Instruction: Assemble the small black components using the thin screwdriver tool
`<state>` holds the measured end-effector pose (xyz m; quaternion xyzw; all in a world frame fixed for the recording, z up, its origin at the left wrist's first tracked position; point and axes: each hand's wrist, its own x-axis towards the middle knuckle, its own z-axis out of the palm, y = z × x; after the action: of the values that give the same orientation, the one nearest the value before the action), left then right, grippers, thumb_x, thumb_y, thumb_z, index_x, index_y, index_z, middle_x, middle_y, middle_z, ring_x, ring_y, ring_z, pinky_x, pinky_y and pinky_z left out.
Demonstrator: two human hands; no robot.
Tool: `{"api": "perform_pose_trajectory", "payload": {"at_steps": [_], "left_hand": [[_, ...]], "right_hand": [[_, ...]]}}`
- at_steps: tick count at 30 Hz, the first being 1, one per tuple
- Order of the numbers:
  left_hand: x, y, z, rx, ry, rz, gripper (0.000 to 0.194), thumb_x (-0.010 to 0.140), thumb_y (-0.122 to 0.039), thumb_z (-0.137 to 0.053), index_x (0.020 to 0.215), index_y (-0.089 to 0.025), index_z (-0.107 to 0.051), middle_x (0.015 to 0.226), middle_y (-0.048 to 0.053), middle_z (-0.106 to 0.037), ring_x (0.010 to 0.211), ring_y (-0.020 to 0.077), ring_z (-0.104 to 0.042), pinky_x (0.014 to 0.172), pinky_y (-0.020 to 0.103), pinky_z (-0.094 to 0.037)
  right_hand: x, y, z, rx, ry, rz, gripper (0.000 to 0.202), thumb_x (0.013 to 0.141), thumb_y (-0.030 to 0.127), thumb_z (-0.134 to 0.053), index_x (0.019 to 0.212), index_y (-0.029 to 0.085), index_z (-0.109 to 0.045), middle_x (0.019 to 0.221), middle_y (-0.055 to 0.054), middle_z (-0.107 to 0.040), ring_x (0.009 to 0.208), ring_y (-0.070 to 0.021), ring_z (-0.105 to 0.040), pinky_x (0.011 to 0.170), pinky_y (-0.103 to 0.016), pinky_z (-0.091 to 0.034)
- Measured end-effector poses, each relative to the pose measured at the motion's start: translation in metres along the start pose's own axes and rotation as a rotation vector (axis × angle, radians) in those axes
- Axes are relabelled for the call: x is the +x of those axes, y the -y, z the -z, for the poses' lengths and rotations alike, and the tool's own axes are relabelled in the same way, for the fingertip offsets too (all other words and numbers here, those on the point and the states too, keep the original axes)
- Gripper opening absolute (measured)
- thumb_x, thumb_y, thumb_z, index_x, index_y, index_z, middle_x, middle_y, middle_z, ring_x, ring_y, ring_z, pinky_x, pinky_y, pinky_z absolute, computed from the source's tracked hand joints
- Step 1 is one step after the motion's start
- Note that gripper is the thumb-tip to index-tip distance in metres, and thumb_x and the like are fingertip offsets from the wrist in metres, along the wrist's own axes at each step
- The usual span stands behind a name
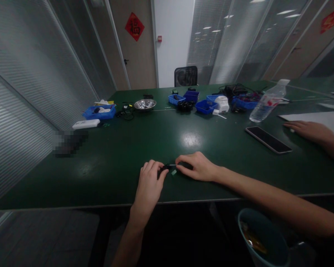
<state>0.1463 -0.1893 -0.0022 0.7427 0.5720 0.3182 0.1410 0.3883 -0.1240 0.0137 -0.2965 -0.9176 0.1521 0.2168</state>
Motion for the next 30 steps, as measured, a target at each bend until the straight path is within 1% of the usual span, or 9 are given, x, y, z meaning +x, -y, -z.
{"api": "perform_pose_trajectory", "payload": {"at_steps": [2,4,8,11,14,21,26,30], "left_hand": [[0.0,0.0,0.0,0.012,-0.03,0.01,0.005,0.103,-0.024,-0.062,0.102,-0.021,-0.066,0.103,0.006,-0.066,0.1,0.0249,-0.059,0.091,0.04,-0.046],[0.0,-0.002,0.001,0.0,-0.039,0.021,0.006,0.104,-0.024,-0.06,0.103,-0.021,-0.065,0.104,0.006,-0.066,0.1,0.0249,-0.059,0.091,0.04,-0.046],[0.0,-0.006,0.004,-0.045,0.005,-0.025,0.007,0.105,-0.026,-0.06,0.105,-0.022,-0.065,0.105,0.006,-0.067,0.101,0.0246,-0.06,0.09,0.04,-0.046],[-0.001,-0.008,0.005,0.027,0.016,-0.046,0.008,0.103,-0.026,-0.062,0.096,-0.022,-0.064,0.101,0.005,-0.068,0.098,0.0251,-0.06,0.087,0.04,-0.045],[-0.001,-0.007,0.005,0.104,0.001,-0.021,0.012,0.102,-0.024,-0.062,0.09,-0.022,-0.062,0.096,0.004,-0.067,0.094,0.025,-0.06,0.084,0.039,-0.043],[-0.001,-0.007,0.004,0.114,0.039,-0.027,0.007,0.102,-0.027,-0.064,0.098,-0.021,-0.065,0.101,0.005,-0.068,0.098,0.0256,-0.059,0.086,0.04,-0.043],[-0.001,-0.008,0.003,0.058,0.028,-0.051,0.007,0.104,-0.029,-0.063,0.102,-0.022,-0.066,0.102,0.005,-0.068,0.099,0.0251,-0.06,0.088,0.039,-0.044],[0.0,-0.011,0.007,-0.038,0.053,-0.068,0.006,0.104,-0.027,-0.063,0.103,-0.022,-0.066,0.103,0.005,-0.068,0.1,0.0243,-0.061,0.09,0.04,-0.046]], "right_hand": [[0.0,0.0,0.0,0.001,-0.019,-0.005,0.024,0.106,0.037,-0.055,0.112,0.019,-0.07,0.08,-0.001,-0.071,0.061,-0.012,-0.059,0.062,-0.026,-0.039],[-0.001,-0.001,0.0,-0.001,-0.073,-0.03,0.023,0.105,0.036,-0.057,0.11,0.019,-0.071,0.077,0.0,-0.071,0.059,-0.012,-0.059,0.061,-0.026,-0.039],[-0.001,-0.005,0.001,0.037,-0.232,-0.137,0.026,0.106,0.039,-0.056,0.108,0.018,-0.071,0.078,-0.002,-0.072,0.061,-0.0137,-0.06,0.061,-0.027,-0.042],[0.0,-0.008,0.002,0.056,-0.284,-0.19,0.028,0.106,0.041,-0.055,0.106,0.018,-0.071,0.079,-0.003,-0.073,0.063,-0.015,-0.061,0.063,-0.028,-0.044],[0.0,-0.01,0.001,0.06,-0.28,-0.196,0.029,0.106,0.042,-0.055,0.105,0.019,-0.071,0.078,-0.002,-0.072,0.063,-0.0149,-0.061,0.062,-0.028,-0.043],[-0.001,-0.011,-0.002,0.059,-0.254,-0.181,0.029,0.106,0.043,-0.057,0.108,0.018,-0.072,0.08,-0.003,-0.073,0.062,-0.0144,-0.061,0.062,-0.028,-0.042],[0.0,-0.01,-0.001,0.06,-0.256,-0.176,0.028,0.105,0.042,-0.056,0.106,0.019,-0.071,0.083,-0.004,-0.075,0.065,-0.0151,-0.063,0.063,-0.027,-0.044],[-0.001,-0.011,-0.001,0.051,-0.261,-0.177,0.027,0.105,0.042,-0.057,0.107,0.019,-0.072,0.08,-0.003,-0.074,0.062,-0.0144,-0.061,0.062,-0.027,-0.043]]}}
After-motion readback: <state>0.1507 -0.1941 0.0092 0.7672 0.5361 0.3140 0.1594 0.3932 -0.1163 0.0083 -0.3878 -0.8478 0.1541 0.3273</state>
